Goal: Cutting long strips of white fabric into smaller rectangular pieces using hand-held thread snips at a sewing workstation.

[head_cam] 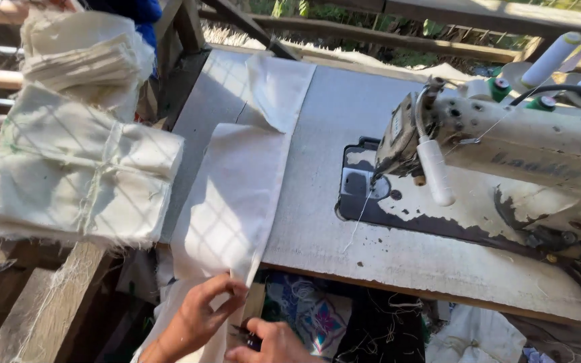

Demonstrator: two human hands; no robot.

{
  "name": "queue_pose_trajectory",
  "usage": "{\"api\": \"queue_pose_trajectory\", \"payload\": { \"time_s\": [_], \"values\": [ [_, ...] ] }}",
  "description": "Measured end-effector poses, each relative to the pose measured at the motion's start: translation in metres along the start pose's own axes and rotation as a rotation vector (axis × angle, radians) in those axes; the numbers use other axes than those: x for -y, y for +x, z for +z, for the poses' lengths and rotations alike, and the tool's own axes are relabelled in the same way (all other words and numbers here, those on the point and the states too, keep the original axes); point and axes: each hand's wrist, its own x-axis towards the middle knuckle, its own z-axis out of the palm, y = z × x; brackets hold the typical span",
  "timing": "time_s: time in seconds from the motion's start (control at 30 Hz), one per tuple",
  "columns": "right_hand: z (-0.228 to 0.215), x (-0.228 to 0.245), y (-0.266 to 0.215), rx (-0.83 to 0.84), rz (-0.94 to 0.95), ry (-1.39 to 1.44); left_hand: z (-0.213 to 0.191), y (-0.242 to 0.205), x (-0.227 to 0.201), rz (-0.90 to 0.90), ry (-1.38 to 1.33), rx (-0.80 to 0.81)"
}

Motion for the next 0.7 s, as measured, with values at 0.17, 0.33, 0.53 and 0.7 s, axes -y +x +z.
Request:
{"api": "queue_pose_trajectory", "payload": {
  "time_s": [0.17,0.33,0.53,0.7],
  "values": [
    [0.002,-0.063,0.023,-0.413,-0.61,-0.307,-0.018,-0.005,0.0,0.014,0.051,0.129],
    [-0.019,-0.054,0.037,-0.713,-0.867,-0.782,-0.023,0.001,-0.003,-0.134,-0.052,0.259],
    [-0.018,-0.046,0.038,-0.752,-0.945,-0.925,-0.02,0.003,-0.002,-0.167,-0.093,0.28],
    [-0.01,-0.061,0.055,-0.826,-0.859,-0.904,-0.014,0.004,0.006,-0.147,-0.073,0.24]
  ]
}}
